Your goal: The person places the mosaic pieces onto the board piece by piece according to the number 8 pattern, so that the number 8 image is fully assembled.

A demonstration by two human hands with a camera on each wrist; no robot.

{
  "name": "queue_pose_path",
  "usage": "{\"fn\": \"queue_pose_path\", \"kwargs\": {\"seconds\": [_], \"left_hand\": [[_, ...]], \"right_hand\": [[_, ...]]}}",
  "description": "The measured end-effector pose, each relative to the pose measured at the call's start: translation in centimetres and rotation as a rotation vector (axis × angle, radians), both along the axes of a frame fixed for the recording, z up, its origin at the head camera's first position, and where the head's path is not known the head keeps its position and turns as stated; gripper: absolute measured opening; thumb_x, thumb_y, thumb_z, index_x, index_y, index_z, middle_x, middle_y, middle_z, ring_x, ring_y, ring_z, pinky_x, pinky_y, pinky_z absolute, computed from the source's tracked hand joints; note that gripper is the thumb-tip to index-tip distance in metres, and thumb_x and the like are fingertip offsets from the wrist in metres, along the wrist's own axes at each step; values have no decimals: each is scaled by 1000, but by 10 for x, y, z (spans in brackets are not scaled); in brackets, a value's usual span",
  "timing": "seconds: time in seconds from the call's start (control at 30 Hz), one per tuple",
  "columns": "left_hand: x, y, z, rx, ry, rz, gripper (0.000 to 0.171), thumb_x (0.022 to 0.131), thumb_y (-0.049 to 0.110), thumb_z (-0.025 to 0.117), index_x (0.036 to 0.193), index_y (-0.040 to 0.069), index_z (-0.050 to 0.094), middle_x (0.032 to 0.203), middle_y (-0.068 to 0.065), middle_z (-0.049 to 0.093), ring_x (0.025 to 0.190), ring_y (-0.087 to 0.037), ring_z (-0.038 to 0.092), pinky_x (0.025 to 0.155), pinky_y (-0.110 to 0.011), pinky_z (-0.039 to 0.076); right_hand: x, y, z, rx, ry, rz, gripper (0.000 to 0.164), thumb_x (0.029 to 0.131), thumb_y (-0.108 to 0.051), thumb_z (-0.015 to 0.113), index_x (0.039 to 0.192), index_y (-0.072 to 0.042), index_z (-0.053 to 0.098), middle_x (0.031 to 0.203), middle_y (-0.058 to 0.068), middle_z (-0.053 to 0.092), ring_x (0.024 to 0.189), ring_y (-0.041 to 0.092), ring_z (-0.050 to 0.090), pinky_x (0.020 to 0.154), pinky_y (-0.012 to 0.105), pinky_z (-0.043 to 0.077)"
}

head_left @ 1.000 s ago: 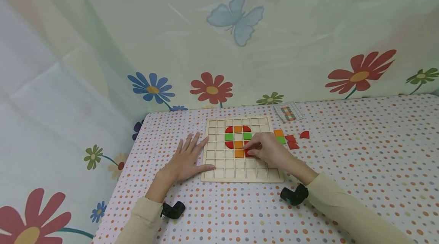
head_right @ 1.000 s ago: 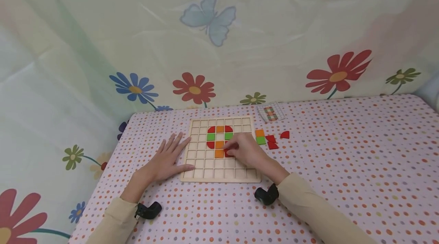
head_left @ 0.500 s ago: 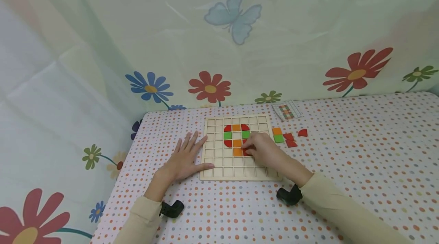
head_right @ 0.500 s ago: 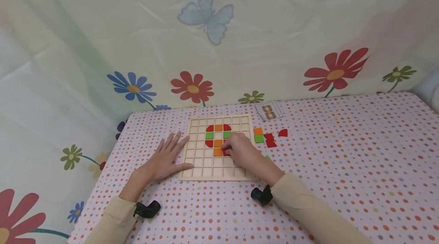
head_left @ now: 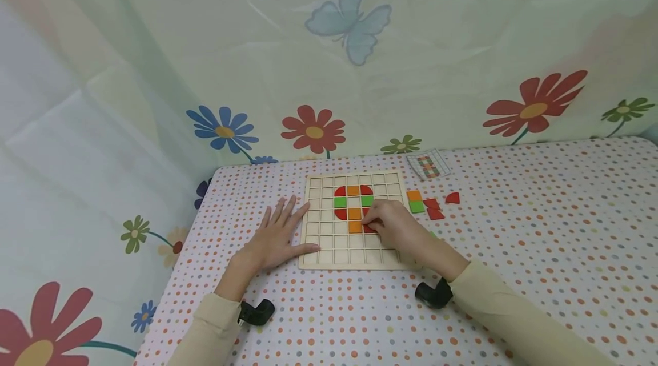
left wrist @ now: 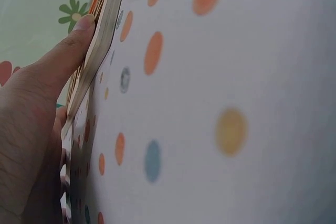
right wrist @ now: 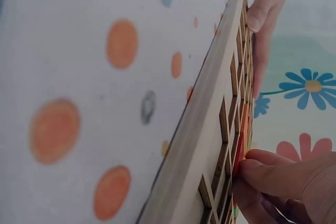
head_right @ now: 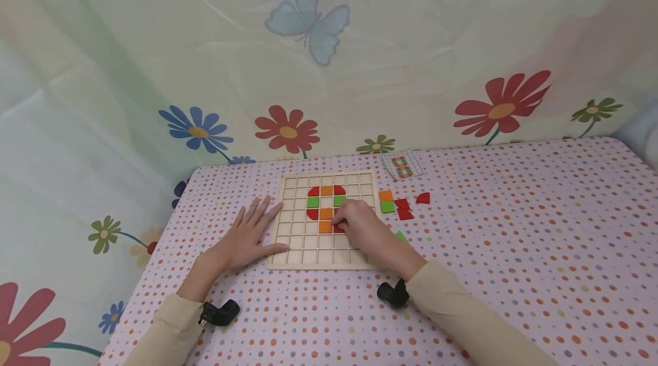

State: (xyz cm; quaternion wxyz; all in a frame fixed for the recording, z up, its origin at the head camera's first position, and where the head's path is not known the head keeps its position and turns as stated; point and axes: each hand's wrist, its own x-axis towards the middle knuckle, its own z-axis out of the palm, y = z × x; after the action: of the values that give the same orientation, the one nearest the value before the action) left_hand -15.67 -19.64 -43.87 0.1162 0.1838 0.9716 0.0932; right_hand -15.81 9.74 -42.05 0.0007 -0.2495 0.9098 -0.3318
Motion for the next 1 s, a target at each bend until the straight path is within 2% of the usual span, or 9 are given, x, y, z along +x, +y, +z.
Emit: {"fn": "queue_pose_path", "kwargs": {"seconds": [0.2, 0.3, 0.4, 0.47, 0.63, 0.7, 0.77, 0.87, 1.0], "left_hand": [[0, -1, 0, 7, 1, 0, 102, 93, 77, 56, 170, 23, 17, 176, -10, 1, 161, -35, -6, 128, -59, -2], [0, -1, -1, 6, -3, 1, 102, 93, 77, 56, 170, 23, 16, 176, -10, 1, 161, -35, -6, 128, -58, -2], [0, -1, -2, 6, -2, 3, 102, 93, 77, 56, 170, 23, 16, 176, -9, 1, 161, -35, -6, 129, -58, -2], [1, -1, -2, 10, 1, 5, 102, 93, 77, 56, 170, 23, 17, 176, -10, 1, 161, -35, -6, 129, -58, -2], [1, 0, -2, 25, -1, 7, 102, 93, 76, 57, 170, 24, 16, 176, -9, 1, 161, -34, -6, 129, -58, -2], [2, 0, -2, 27, -2, 7, 102, 93, 76, 57, 170, 24, 16, 176, -9, 0, 161, -34, -6, 129, -58, -3], [2, 0, -2, 28, -2, 7, 102, 93, 76, 58, 170, 24, 16, 176, -9, 0, 161, -34, -6, 129, -58, -3], [1, 0, -2, 25, -1, 9, 102, 93, 76, 58, 170, 25, 16, 176, -8, 0, 161, -34, -6, 129, -57, -3], [0, -1, -3, 17, 2, 12, 102, 92, 76, 57, 170, 25, 16, 176, -8, 0, 161, -34, -6, 129, -57, -2]], "right_hand": [[-3, 10, -6, -95, -69, -6, 16, 89, 8, 77, 99, -4, 83, 93, 0, 72, 87, 16, 65, 78, 29, 59], [-4, 19, -8, -166, -99, 3, 15, 89, 5, 79, 100, -3, 82, 95, 2, 73, 86, 16, 65, 77, 27, 59], [-3, 33, -7, -199, -88, -14, 13, 90, 4, 79, 101, -2, 81, 98, 5, 74, 88, 19, 67, 78, 29, 61], [-3, 44, -4, -180, -70, -45, 12, 91, 1, 79, 102, -2, 81, 99, 4, 74, 90, 19, 69, 81, 30, 61], [-10, 81, 5, -115, -22, -98, 13, 90, 0, 80, 104, 0, 80, 100, 9, 73, 88, 23, 70, 75, 32, 61], [-15, 97, 6, -89, 5, -120, 14, 90, 0, 80, 104, 1, 80, 103, 15, 73, 88, 28, 70, 74, 37, 61], [-20, 111, 7, -56, 25, -155, 17, 90, -3, 81, 106, 2, 79, 106, 18, 72, 93, 34, 70, 80, 46, 62], [-27, 132, 6, -19, -5, -208, 24, 91, -7, 81, 111, 5, 77, 108, 21, 70, 98, 40, 68, 86, 57, 59], [-37, 155, 1, 30, -67, -220, 33, 90, -7, 82, 117, 10, 73, 105, 22, 69, 98, 41, 67, 88, 57, 58]]}}
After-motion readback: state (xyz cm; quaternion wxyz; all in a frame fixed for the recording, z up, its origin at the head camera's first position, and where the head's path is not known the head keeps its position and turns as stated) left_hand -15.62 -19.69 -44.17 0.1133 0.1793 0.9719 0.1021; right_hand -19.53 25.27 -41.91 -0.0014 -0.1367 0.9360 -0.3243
